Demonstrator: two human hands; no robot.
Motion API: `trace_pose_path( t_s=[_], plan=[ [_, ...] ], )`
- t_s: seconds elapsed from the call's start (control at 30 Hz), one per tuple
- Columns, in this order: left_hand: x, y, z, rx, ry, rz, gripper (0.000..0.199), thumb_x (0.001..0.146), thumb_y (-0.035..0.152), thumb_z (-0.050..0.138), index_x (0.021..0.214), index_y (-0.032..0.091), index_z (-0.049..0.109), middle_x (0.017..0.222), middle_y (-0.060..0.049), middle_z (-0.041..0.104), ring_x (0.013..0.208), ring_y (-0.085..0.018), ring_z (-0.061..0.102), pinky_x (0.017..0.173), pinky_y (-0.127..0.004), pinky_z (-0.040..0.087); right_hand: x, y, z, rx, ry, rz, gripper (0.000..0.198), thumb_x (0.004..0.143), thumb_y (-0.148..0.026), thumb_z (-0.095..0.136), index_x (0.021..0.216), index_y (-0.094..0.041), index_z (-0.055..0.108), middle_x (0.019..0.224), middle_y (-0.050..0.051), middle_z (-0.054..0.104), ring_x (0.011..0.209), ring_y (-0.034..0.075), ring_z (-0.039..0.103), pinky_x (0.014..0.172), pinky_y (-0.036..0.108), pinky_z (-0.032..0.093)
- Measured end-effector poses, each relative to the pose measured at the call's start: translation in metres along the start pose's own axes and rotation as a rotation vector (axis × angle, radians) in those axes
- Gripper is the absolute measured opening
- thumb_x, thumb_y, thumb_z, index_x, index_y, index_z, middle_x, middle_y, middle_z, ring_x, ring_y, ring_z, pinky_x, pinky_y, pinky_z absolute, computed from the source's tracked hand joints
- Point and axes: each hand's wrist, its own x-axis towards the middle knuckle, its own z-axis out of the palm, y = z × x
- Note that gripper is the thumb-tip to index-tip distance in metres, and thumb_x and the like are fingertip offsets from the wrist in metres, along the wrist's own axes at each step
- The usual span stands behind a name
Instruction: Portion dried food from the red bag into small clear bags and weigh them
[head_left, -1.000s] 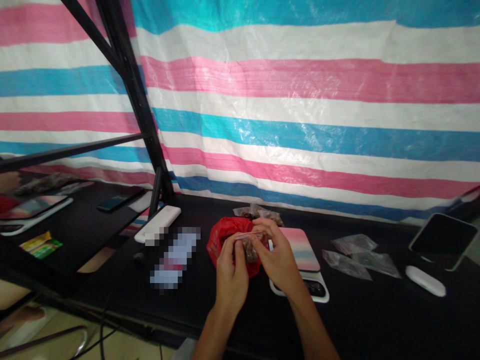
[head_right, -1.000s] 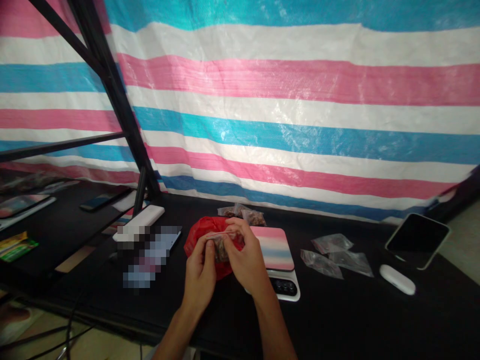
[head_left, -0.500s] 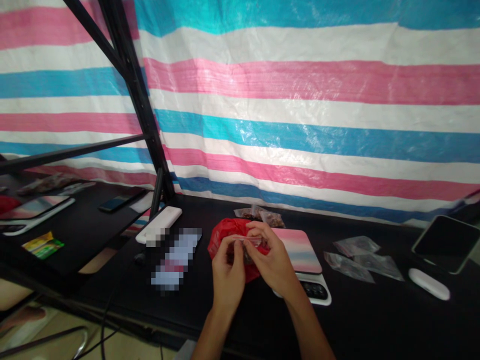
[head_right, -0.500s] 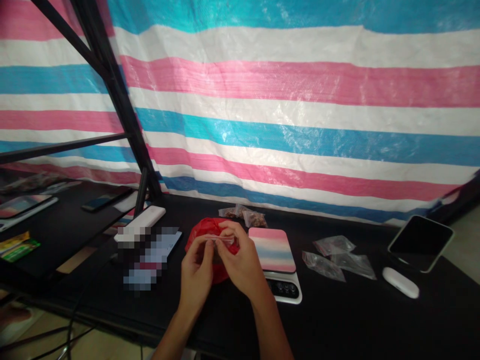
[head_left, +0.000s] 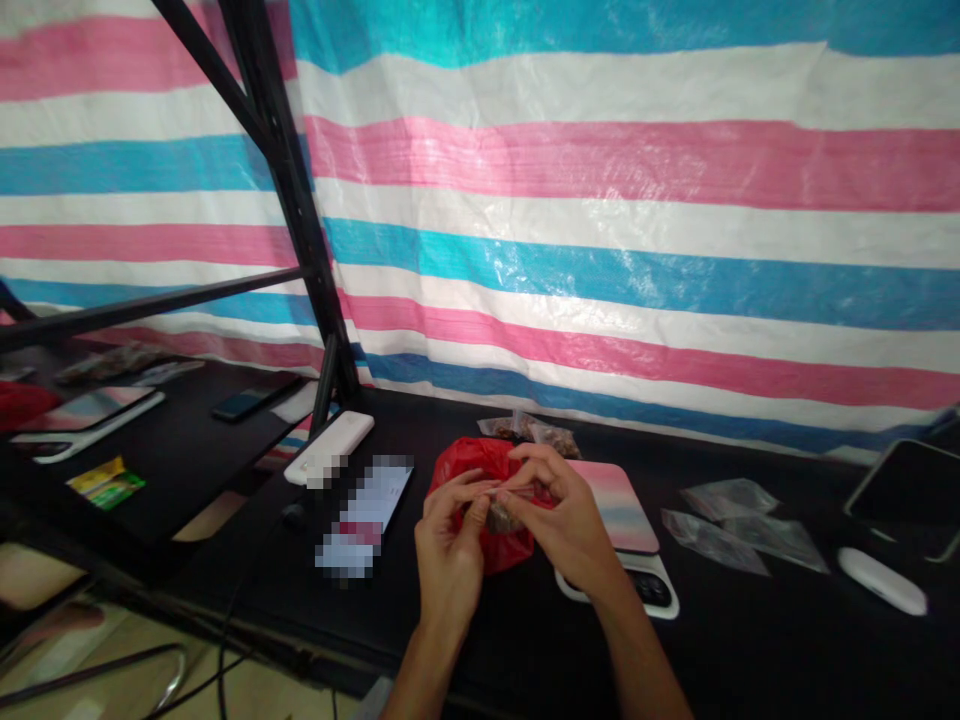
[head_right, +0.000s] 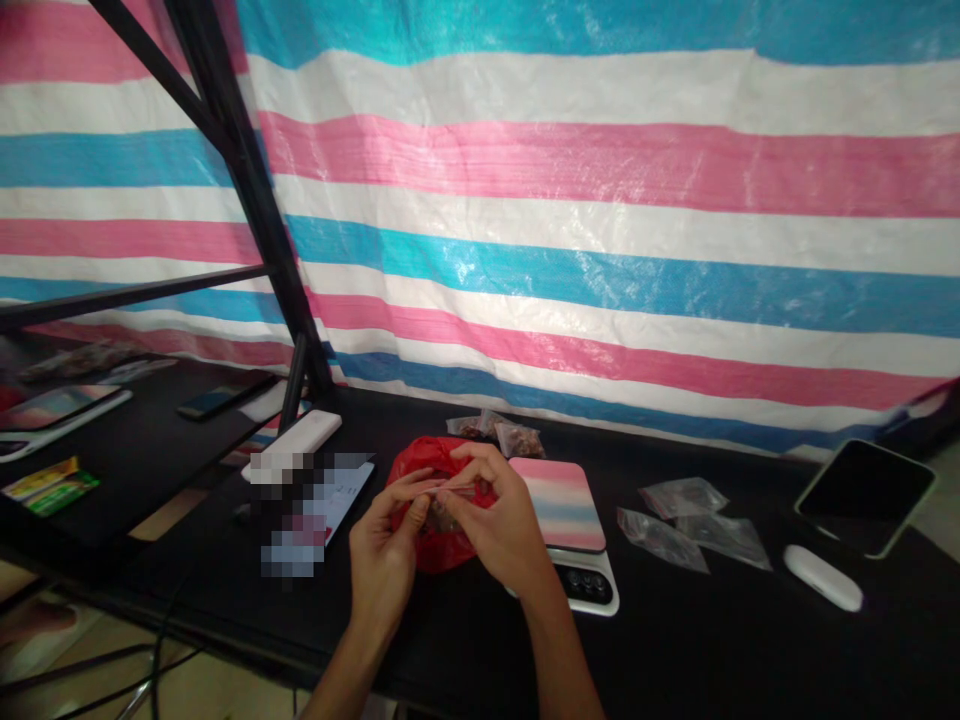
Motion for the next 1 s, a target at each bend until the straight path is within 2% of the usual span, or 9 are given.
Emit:
trace_pose_path(
  t_s=[0.1, 0.17, 0.27, 0.37, 0.47, 0.57, 0.73, 0.87, 1.0],
  plan=[
    [-0.001, 0.002, 0.0, 0.046, -0.018, 0.061, 0.025, 0.098, 0.033, 0.053, 0.106, 0.025, 0.074, 0.117, -0.006, 0.074, 0.119, -0.023, 0.063, 0.105, -0.042, 0.047, 0.003, 0.0, -0.013, 0.037, 0.142, 0.007, 0.04, 0.071, -0.036, 0.085, 0.101, -0.021, 0.063, 0.075, 0.0, 0.073, 0.071, 0.018, 0.068, 0.067, 0.029, 0.052],
    [0.0, 0.004, -0.001, 0.133, 0.047, 0.111, 0.031, 0.102, 0.031, 0.044, 0.119, 0.025, 0.069, 0.123, -0.006, 0.071, 0.12, -0.022, 0.061, 0.106, -0.041, 0.047, 0.007, 0.003, -0.029, 0.057, 0.375, -0.026, 0.041, 0.068, -0.04, 0.087, 0.097, -0.021, 0.065, 0.079, 0.001, 0.073, 0.067, 0.016, 0.065, 0.06, 0.026, 0.05],
    [0.003, 0.003, -0.007, 0.31, 0.172, 0.171, 0.032, 0.103, 0.029, 0.04, 0.117, 0.022, 0.068, 0.118, -0.008, 0.069, 0.116, -0.022, 0.059, 0.105, -0.042, 0.046, 0.014, 0.01, -0.056, 0.048, 0.767, -0.134, 0.044, 0.065, -0.043, 0.088, 0.096, -0.02, 0.066, 0.083, -0.002, 0.067, 0.06, 0.01, 0.057, 0.055, 0.023, 0.046],
    [0.006, 0.001, -0.012, 0.415, 0.205, 0.194, 0.03, 0.103, 0.027, 0.038, 0.113, 0.021, 0.066, 0.114, -0.009, 0.068, 0.113, -0.023, 0.058, 0.104, -0.043, 0.046, 0.022, 0.021, -0.078, -0.052, 0.974, -0.19, 0.042, 0.066, -0.048, 0.085, 0.089, -0.019, 0.065, 0.083, 0.0, 0.066, 0.066, 0.013, 0.062, 0.061, 0.026, 0.049],
    [0.007, -0.003, -0.014, 0.498, 0.183, 0.18, 0.028, 0.102, 0.025, 0.039, 0.115, 0.019, 0.064, 0.116, -0.01, 0.065, 0.114, -0.025, 0.057, 0.104, -0.045, 0.046, 0.028, 0.03, -0.084, -0.287, 0.916, -0.138, 0.042, 0.072, -0.054, 0.078, 0.091, -0.018, 0.068, 0.087, 0.006, 0.071, 0.075, 0.019, 0.067, 0.066, 0.031, 0.053],
    [0.008, -0.009, -0.013, 0.607, 0.162, 0.147, 0.027, 0.098, 0.023, 0.046, 0.119, 0.016, 0.062, 0.12, -0.014, 0.061, 0.118, -0.029, 0.055, 0.105, -0.049, 0.046, 0.026, 0.035, -0.07, -0.461, 0.681, -0.076, 0.042, 0.078, -0.054, 0.068, 0.1, -0.018, 0.072, 0.102, 0.012, 0.075, 0.09, 0.025, 0.07, 0.076, 0.038, 0.056],
    [0.009, -0.018, -0.013, 0.701, 0.133, 0.105, 0.032, 0.093, 0.02, 0.052, 0.124, 0.015, 0.06, 0.125, -0.017, 0.057, 0.123, -0.032, 0.054, 0.103, -0.051, 0.049, 0.016, 0.029, -0.044, -0.646, 0.315, -0.194, 0.027, 0.087, -0.041, 0.057, 0.095, -0.023, 0.075, 0.104, 0.009, 0.076, 0.101, 0.026, 0.068, 0.094, 0.044, 0.051],
    [0.009, -0.017, -0.014, 0.645, 0.073, 0.038, 0.03, 0.096, 0.019, 0.046, 0.123, 0.017, 0.06, 0.12, -0.014, 0.062, 0.114, -0.029, 0.062, 0.099, -0.047, 0.053, 0.016, 0.028, -0.054, -0.819, 0.426, -0.17, 0.029, 0.084, -0.038, 0.052, 0.09, -0.022, 0.075, 0.1, 0.011, 0.076, 0.099, 0.029, 0.068, 0.096, 0.048, 0.049],
    [0.011, -0.014, -0.017, 0.587, 0.051, 0.014, 0.029, 0.096, 0.017, 0.043, 0.119, 0.017, 0.06, 0.117, -0.012, 0.067, 0.108, -0.027, 0.065, 0.098, -0.045, 0.052, 0.012, 0.029, -0.087, -0.97, 0.562, -0.005, 0.035, 0.081, -0.037, 0.049, 0.095, -0.019, 0.077, 0.105, 0.015, 0.075, 0.099, 0.033, 0.067, 0.093, 0.05, 0.049]
  ],
)
